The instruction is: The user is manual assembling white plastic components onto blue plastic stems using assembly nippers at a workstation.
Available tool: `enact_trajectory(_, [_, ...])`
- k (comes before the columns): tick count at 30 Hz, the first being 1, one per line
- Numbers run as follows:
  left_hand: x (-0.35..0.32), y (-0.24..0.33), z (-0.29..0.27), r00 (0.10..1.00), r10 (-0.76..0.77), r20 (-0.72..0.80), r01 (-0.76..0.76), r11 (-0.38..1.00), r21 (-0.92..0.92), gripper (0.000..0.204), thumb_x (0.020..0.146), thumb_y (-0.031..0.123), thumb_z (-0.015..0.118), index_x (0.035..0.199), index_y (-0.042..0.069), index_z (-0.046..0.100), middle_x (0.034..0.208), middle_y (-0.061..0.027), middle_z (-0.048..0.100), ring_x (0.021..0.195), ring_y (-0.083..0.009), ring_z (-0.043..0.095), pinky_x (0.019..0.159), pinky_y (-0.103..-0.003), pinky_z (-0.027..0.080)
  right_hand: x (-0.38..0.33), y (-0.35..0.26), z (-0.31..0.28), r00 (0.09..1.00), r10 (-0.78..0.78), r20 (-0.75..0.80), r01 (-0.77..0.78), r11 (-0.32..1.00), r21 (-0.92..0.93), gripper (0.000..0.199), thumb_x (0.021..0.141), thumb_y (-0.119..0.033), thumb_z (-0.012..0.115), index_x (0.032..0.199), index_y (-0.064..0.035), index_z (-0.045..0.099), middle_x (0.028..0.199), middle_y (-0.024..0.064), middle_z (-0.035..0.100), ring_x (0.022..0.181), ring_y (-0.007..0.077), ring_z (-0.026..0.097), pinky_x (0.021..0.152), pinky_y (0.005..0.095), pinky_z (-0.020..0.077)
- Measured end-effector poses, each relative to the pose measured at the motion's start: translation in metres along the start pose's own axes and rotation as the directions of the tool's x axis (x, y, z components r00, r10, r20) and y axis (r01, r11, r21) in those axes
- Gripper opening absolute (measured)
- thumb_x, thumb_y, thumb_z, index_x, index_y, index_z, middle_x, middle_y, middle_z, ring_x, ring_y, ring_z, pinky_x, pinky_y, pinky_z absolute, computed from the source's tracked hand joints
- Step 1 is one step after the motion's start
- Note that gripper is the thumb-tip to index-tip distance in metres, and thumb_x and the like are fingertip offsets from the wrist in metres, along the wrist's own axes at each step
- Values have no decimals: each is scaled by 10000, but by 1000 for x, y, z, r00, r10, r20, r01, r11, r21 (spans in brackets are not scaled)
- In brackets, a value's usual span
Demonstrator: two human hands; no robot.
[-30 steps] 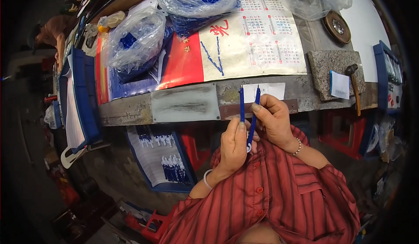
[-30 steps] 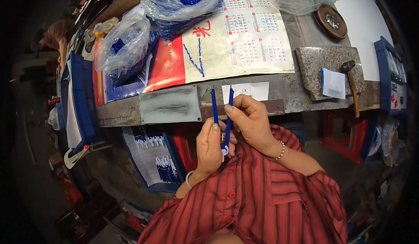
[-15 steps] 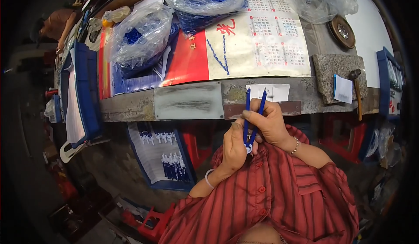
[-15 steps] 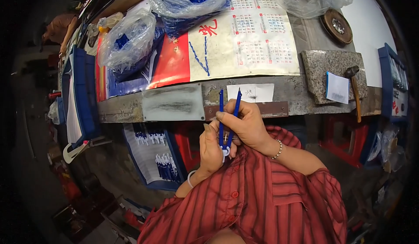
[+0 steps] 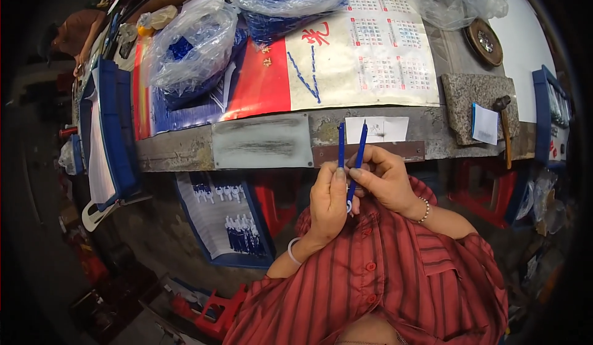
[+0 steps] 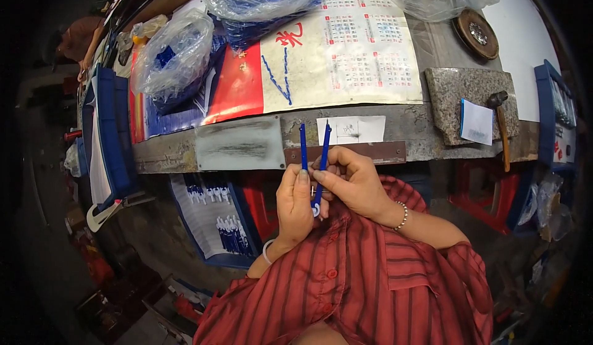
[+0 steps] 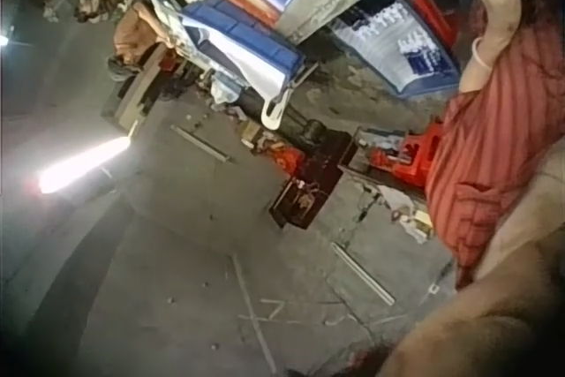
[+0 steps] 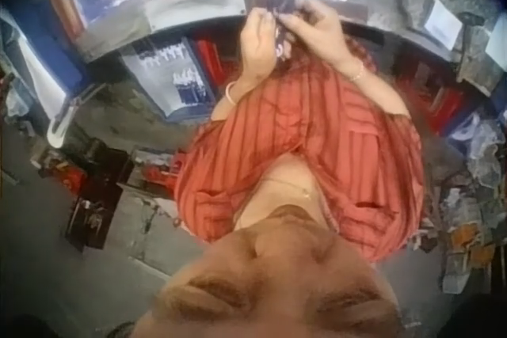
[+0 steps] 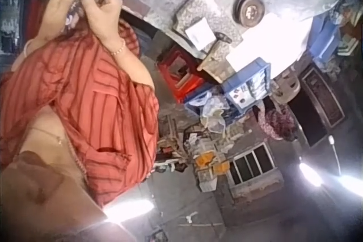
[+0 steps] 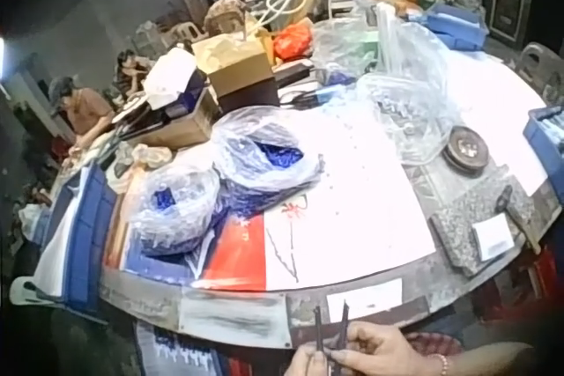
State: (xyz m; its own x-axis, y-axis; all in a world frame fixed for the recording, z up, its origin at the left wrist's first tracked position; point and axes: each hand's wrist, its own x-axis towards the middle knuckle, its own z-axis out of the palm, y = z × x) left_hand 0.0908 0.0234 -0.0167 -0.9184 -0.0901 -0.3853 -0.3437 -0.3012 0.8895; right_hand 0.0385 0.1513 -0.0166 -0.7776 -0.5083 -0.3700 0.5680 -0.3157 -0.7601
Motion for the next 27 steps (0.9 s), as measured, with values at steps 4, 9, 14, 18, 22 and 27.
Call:
enact_trajectory(4, [2, 5, 2, 1000, -19, 12, 19, 1000, 12, 213, 986, 162, 329, 970, 6, 474, 659, -71, 579, 452, -70, 498, 417, -199, 386, 4, 2, 1, 997, -77, -33, 77, 997, 12, 110, 909, -55, 527, 906, 52, 501, 727, 66, 543, 506, 103, 518, 429, 271, 503])
enact_trajectory(9, [1, 5, 4, 999, -10, 48, 8, 999, 34, 217, 994, 201, 305, 975, 27, 434, 680, -92, 565, 439, -89, 484, 421, -194, 395, 6, -1, 0, 988, -107, -112, 99, 992, -78, 167, 910, -98, 544, 803, 28, 527, 653, 21, 517, 501, 55, 481, 421, 223, 446])
enact_trajectory(14, [-1, 1, 4, 997, -29, 68, 27, 999, 20, 202, 989, 193, 306, 982, 29, 423, 694, -102, 566, 450, -100, 486, 435, -199, 395, 13, -2, -9, 974, -148, -173, 107, 968, -226, 193, 899, -124, 568, 751, -2, 546, 621, -16, 506, 516, 23, 459, 440, 180, 374])
enact_trajectory(18, [-6, -2, 3, 998, -52, 28, 53, 996, -65, 202, 985, 180, 306, 965, 25, 434, 669, -90, 565, 446, -90, 485, 429, -201, 388, 15, -5, -7, 988, -85, -133, 61, 982, -179, 136, 887, -128, 585, 881, 3, 549, 657, -27, 521, 544, 22, 475, 485, 180, 396])
enact_trajectory(22, [-3, -4, -2, 998, -44, -48, 38, 993, -113, 233, 990, 187, 311, 900, 23, 450, 639, -67, 551, 440, -69, 473, 415, -196, 370, 3, 0, -4, 989, 86, 119, -68, 986, -152, 217, 881, -25, 554, 1070, 2, 449, 801, 43, 545, 615, 105, 572, 541, 235, 499])
enact_trajectory(27, [0, -1, 1, 999, 17, -42, -18, 999, -26, 240, 988, 173, 318, 871, 18, 461, 624, -59, 544, 439, -65, 472, 409, -198, 364, 0, 3, 0, 995, 60, 82, -58, 998, -30, 167, 897, -23, 523, 1041, 21, 451, 769, 61, 532, 584, 112, 554, 505, 257, 525])
